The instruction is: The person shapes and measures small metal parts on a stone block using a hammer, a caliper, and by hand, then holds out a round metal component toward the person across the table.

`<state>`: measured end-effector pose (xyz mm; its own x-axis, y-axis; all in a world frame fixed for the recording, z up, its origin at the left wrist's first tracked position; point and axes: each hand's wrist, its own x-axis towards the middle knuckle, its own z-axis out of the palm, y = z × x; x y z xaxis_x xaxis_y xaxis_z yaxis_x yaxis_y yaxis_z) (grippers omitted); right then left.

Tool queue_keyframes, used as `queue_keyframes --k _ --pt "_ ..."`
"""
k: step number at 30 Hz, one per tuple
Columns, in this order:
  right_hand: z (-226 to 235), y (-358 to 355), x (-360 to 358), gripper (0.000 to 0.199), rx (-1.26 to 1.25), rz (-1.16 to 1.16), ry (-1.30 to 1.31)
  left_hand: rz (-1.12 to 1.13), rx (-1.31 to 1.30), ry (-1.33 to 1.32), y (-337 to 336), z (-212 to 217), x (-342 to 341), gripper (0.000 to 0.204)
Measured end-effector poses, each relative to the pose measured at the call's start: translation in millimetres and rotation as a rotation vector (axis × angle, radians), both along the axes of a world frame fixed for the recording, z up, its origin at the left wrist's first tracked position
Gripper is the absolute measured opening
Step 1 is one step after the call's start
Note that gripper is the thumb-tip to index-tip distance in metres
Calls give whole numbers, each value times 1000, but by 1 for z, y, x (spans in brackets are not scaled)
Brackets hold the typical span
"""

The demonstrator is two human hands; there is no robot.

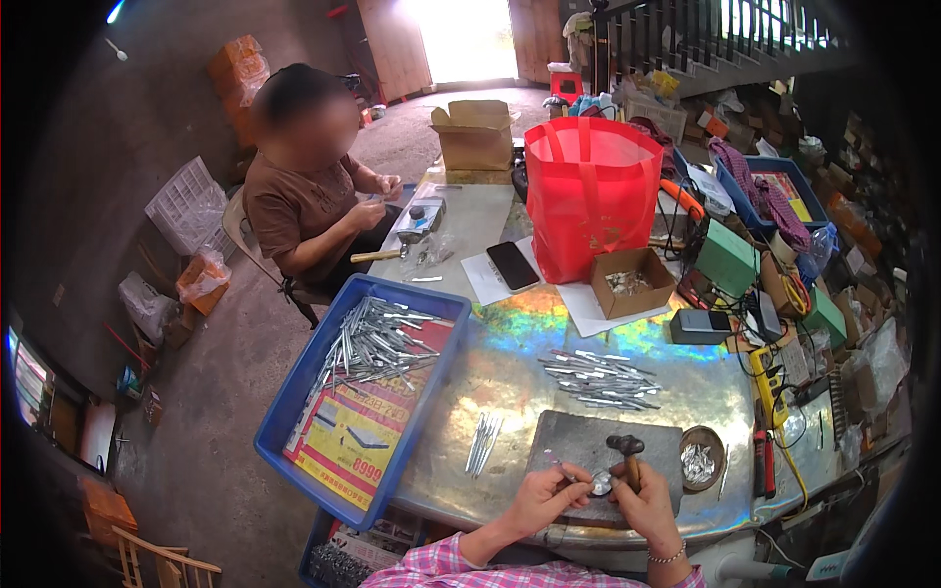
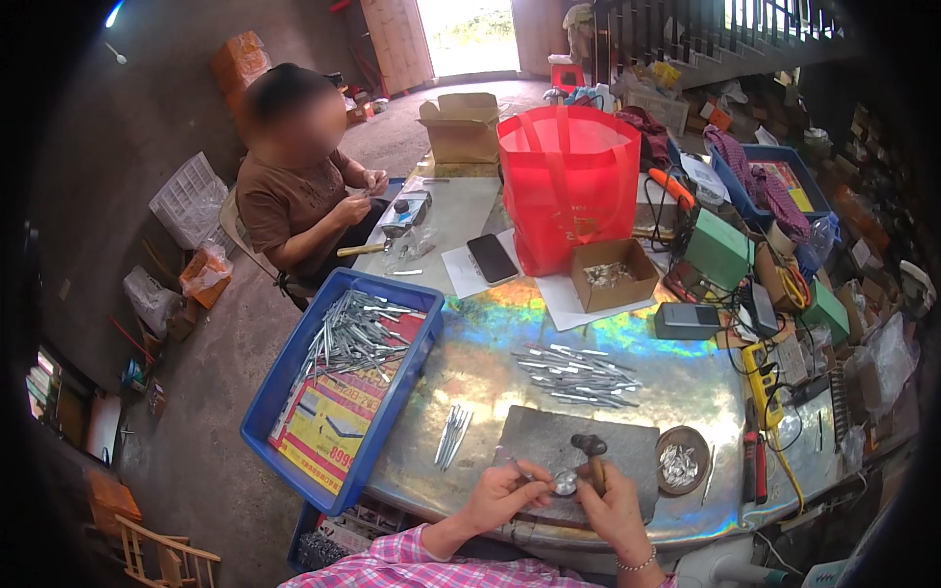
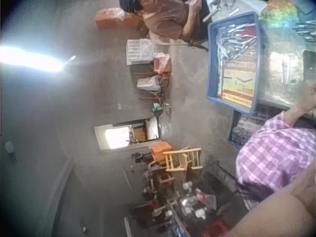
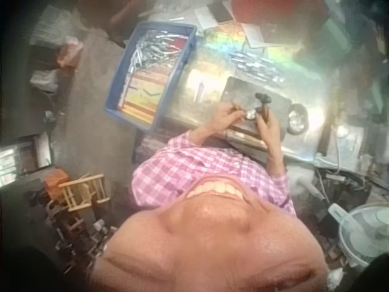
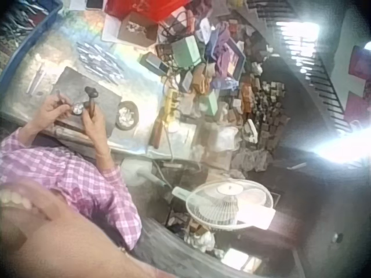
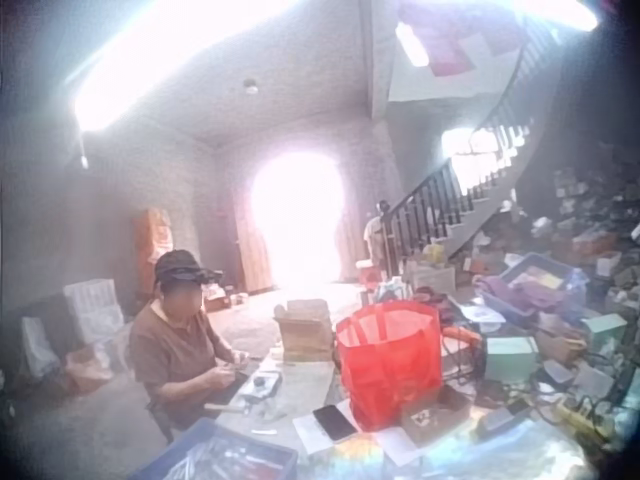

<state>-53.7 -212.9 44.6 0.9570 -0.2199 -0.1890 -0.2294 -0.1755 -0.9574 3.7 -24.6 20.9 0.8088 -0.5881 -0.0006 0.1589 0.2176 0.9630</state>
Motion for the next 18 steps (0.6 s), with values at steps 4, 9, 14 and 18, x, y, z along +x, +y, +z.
queue_keyframes --k 4,9,14,18 --pt "2 2 -2 19 -74 41 -24 24 16 39 3 0 -4 14" --pt "-6 3 -4 25 -104 61 -50 25 -11 78 8 0 -4 14" --pt "9 1 1 25 -162 150 -22 55 -28 95 7 -4 -4 15" --pt "2 -2 0 23 -75 124 -48 24 64 78 4 -1 0 16"
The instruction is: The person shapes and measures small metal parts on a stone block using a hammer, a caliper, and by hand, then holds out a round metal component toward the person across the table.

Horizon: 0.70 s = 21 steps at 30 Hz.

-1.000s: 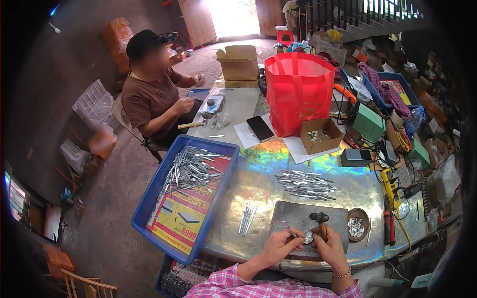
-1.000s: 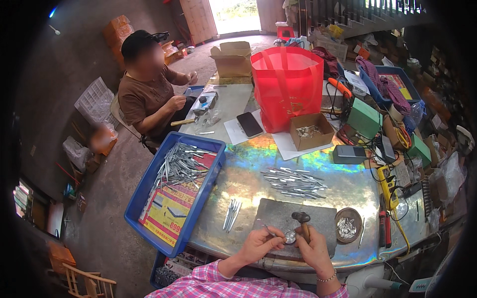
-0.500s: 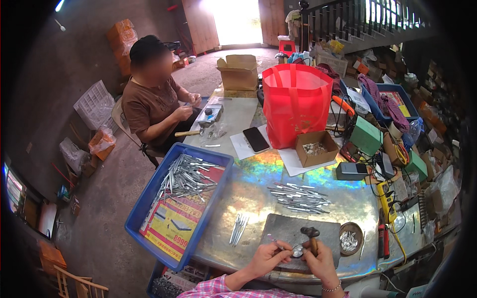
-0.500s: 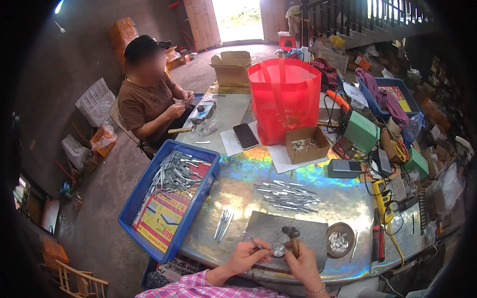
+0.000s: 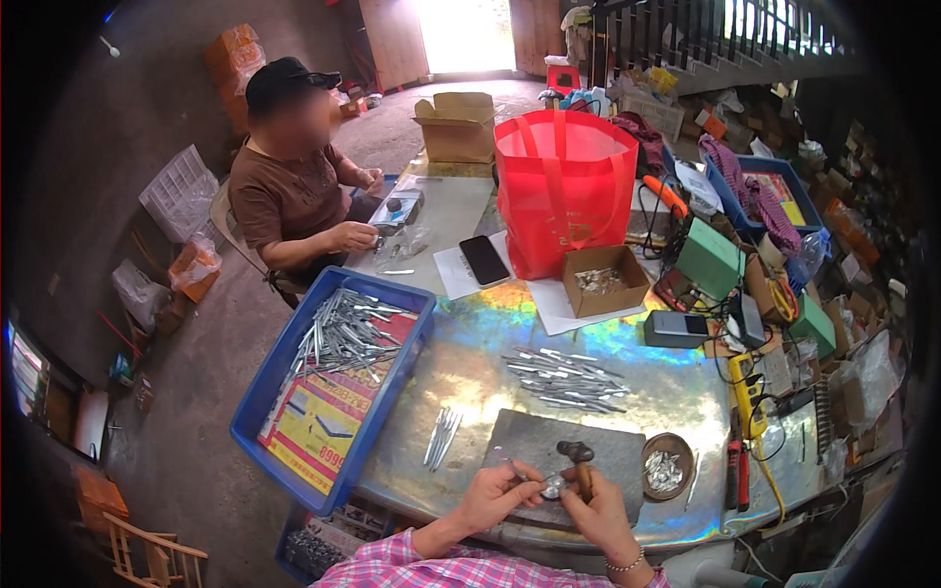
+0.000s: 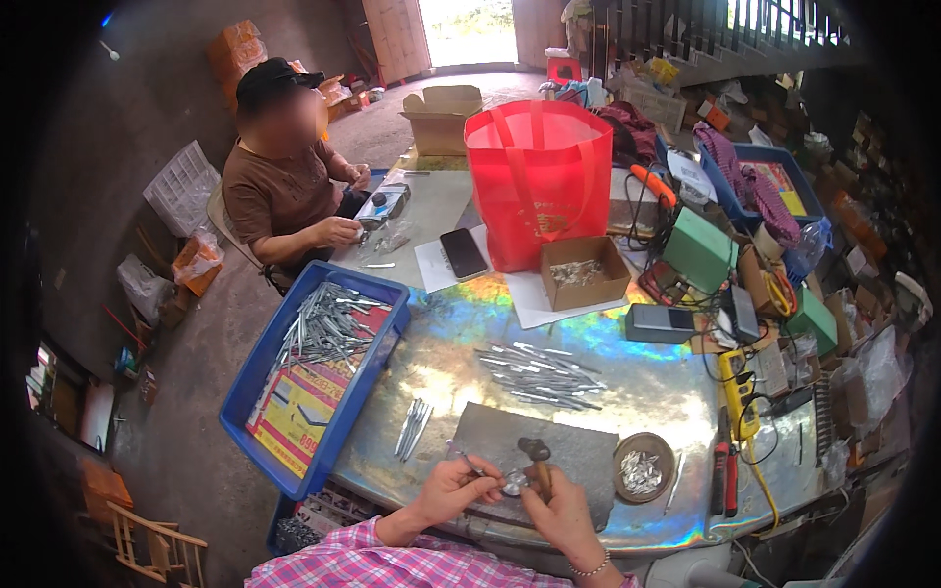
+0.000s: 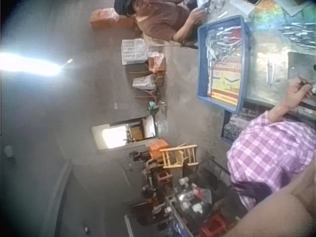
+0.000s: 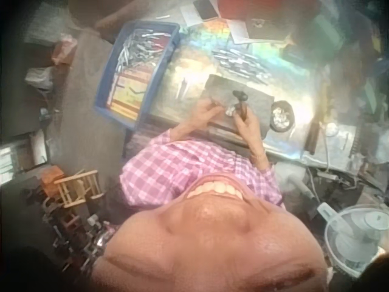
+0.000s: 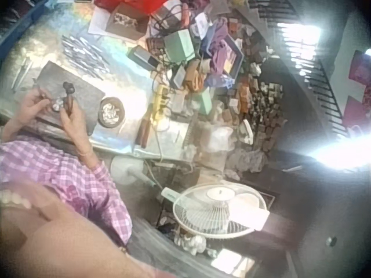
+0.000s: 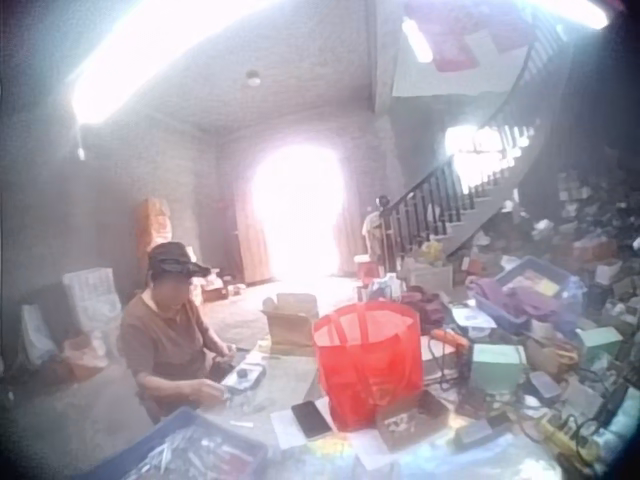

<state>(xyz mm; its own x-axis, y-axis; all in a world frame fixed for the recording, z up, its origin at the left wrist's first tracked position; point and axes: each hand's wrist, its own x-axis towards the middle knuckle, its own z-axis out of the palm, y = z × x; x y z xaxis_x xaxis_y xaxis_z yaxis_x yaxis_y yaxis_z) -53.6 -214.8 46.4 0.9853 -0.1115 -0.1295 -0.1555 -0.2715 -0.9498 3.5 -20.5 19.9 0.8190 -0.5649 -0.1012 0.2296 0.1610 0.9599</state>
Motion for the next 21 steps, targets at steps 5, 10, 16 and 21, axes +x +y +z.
queue_keyframes --k 5,10,16,21 --pt "-2 -3 -2 25 39 -49 6 45 -35 19 -6 2 -1 17" --pt "-3 1 -2 21 76 -83 26 63 4 31 -2 4 -8 16" --pt "-5 6 -1 20 27 -73 39 23 74 38 4 5 -7 15" --pt "-1 9 0 19 13 -136 49 -34 43 31 5 6 -5 13"
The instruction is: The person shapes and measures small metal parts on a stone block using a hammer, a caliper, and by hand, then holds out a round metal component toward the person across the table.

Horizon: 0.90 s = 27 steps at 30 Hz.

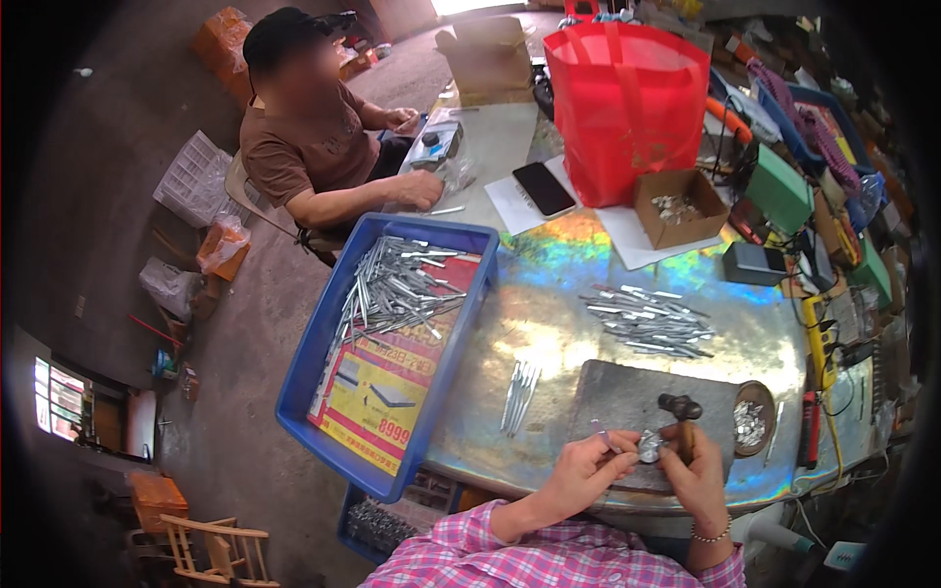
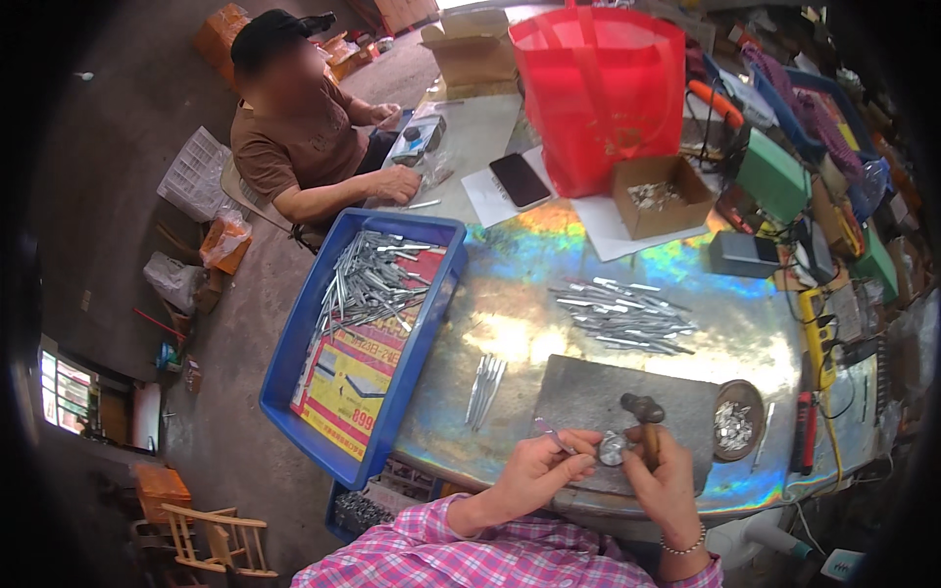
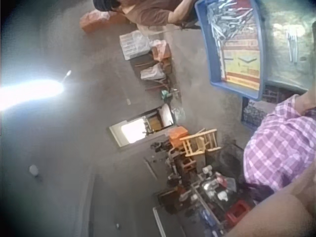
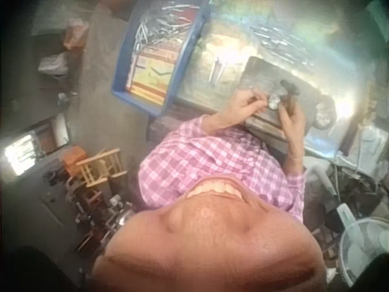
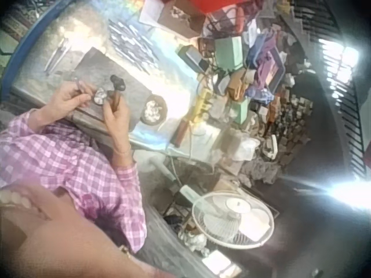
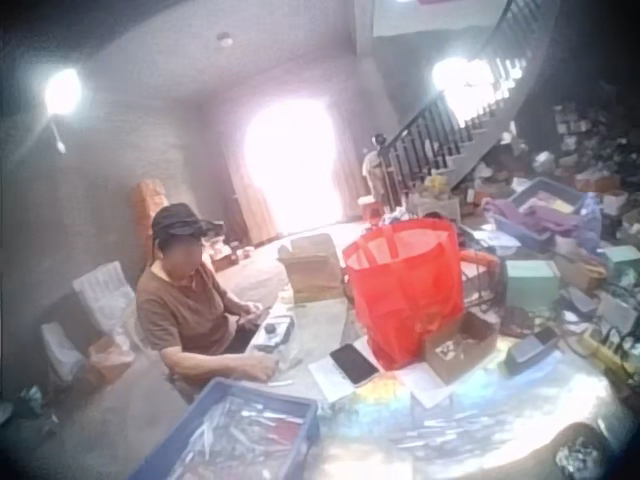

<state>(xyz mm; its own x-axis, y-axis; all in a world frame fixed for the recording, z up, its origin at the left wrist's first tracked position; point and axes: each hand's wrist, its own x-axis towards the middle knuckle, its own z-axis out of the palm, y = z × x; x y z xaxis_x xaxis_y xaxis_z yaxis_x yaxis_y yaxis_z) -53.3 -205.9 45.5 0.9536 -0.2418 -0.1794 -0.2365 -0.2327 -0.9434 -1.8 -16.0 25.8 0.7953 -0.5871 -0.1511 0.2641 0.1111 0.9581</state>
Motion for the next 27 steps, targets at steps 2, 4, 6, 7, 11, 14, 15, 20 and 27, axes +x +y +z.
queue_keyframes --k 2,4,6,7,11,14,15,20,27 --pt "2 1 0 18 21 -11 3 20 -14 -9 -1 0 -1 12" --pt "1 -1 0 19 -14 -21 3 88 -32 -85 -3 3 -2 11" --pt "5 1 1 18 15 -41 14 76 60 -193 -4 5 2 11" --pt "5 0 2 18 0 -33 21 65 139 -307 -5 6 3 10" --pt "6 0 4 18 -46 -18 20 41 158 -353 -9 9 6 11" --pt "5 0 6 18 -47 -10 14 3 180 -319 -8 11 9 10" --pt "6 0 6 18 -45 -14 13 0 185 -319 -7 9 10 10" --pt "14 4 5 18 -24 -4 16 132 37 -189 -7 8 -1 10" --pt "6 -2 -8 19 -18 -7 60 -34 171 -248 -10 8 -7 12"
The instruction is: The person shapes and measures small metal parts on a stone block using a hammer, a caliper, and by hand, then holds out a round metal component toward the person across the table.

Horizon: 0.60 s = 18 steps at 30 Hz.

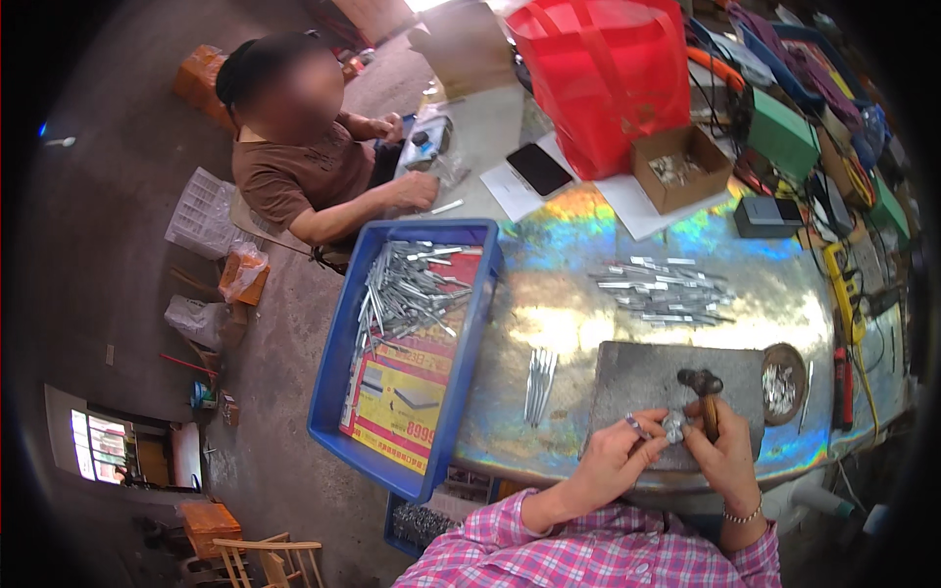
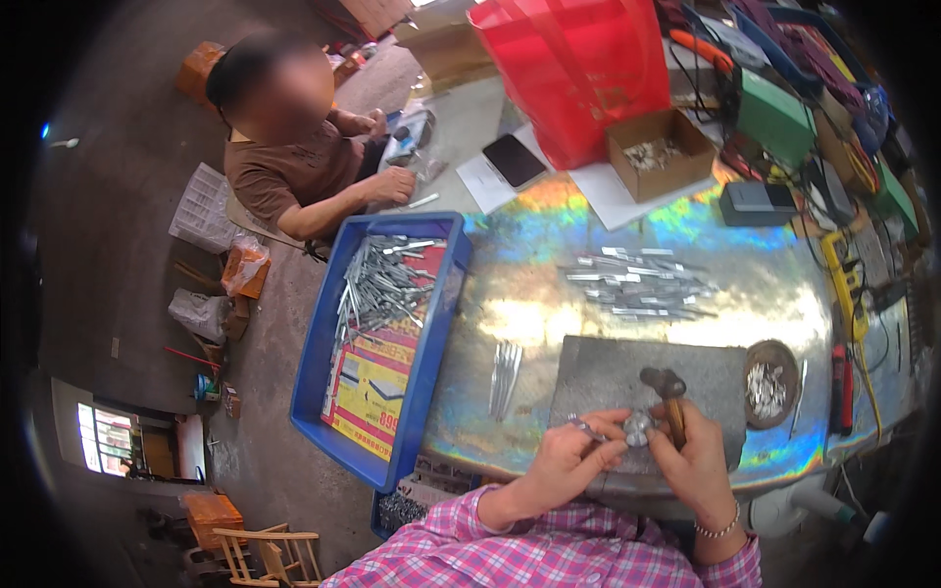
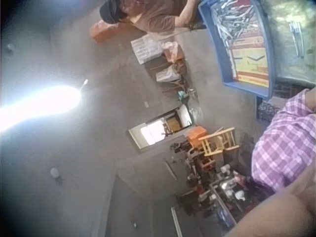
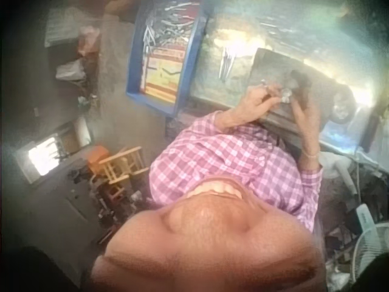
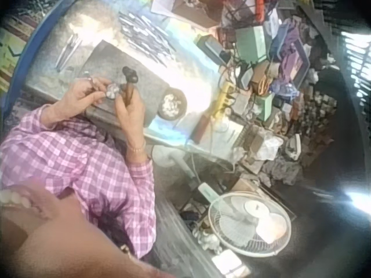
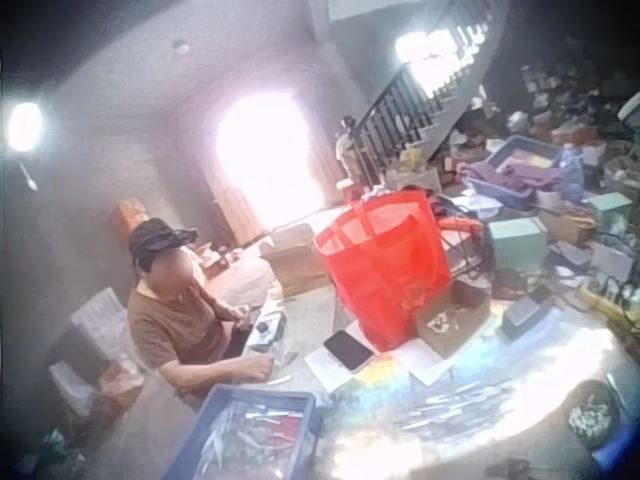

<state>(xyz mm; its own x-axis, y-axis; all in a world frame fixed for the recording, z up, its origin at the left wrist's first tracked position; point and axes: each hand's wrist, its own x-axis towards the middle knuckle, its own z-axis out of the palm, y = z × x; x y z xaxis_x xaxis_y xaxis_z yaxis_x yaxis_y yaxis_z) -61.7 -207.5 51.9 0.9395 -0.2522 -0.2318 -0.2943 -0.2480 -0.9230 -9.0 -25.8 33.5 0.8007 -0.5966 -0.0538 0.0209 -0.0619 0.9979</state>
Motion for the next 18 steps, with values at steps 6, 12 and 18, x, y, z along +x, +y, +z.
queue_keyframes --k 6,12,18 --pt "-10 -1 18 23 -168 58 -207 119 -105 128 7 -10 10 25" --pt "-13 -7 20 22 -70 47 -162 119 -76 106 -5 6 11 11" --pt "-22 -4 14 20 -59 35 -162 237 -174 51 -4 -4 1 11"
